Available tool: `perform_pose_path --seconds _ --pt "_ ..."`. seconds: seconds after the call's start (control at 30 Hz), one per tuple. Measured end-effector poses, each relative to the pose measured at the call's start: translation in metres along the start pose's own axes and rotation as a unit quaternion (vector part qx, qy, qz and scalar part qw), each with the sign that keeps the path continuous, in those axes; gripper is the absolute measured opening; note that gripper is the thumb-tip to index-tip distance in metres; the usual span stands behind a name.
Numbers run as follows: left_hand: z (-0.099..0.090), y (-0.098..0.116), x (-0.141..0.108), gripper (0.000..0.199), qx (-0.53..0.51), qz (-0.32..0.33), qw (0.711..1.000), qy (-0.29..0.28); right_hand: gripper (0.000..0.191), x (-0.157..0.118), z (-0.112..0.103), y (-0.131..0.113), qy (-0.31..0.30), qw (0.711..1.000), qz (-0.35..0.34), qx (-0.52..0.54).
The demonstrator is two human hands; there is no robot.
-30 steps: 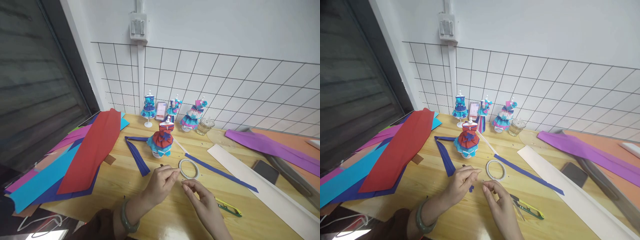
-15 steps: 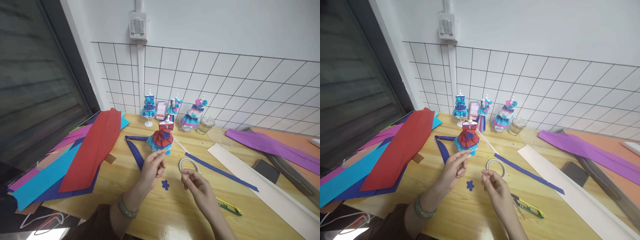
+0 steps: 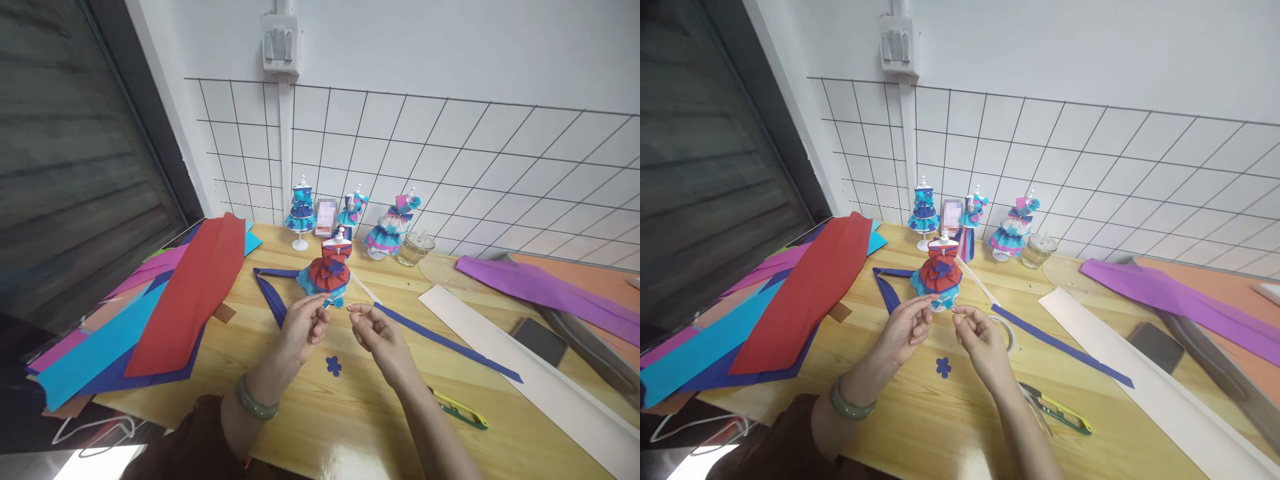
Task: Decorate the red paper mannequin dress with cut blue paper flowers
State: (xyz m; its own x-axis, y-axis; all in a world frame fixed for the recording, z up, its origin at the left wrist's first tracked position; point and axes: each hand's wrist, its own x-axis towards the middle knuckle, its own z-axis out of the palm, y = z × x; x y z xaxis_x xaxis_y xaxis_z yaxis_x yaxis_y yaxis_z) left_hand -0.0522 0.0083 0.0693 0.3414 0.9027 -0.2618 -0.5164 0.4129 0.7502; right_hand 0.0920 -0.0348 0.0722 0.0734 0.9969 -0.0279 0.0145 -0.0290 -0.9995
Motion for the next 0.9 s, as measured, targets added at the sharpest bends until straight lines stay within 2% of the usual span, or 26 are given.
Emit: perform_pose_path --seconds 0.3,0.53,0.9 --pt "0.004 0.006 0.002 0.020 -0.054 -0.023 0.998 -0.010 0.040 0.001 -0.001 0.004 0.008 1.000 0.014 0.021" --pt "0.005 0.006 0.009 0.012 -0.086 -0.015 0.996 -0.012 0.037 0.003 0.000 0.002 0.002 1.000 0.013 0.028" --pt "0.003 0.001 0.018 0.017 -0.062 0.007 0.998 -0.020 0.033 0.014 0.006 0.000 -0.023 0.998 0.015 0.063"
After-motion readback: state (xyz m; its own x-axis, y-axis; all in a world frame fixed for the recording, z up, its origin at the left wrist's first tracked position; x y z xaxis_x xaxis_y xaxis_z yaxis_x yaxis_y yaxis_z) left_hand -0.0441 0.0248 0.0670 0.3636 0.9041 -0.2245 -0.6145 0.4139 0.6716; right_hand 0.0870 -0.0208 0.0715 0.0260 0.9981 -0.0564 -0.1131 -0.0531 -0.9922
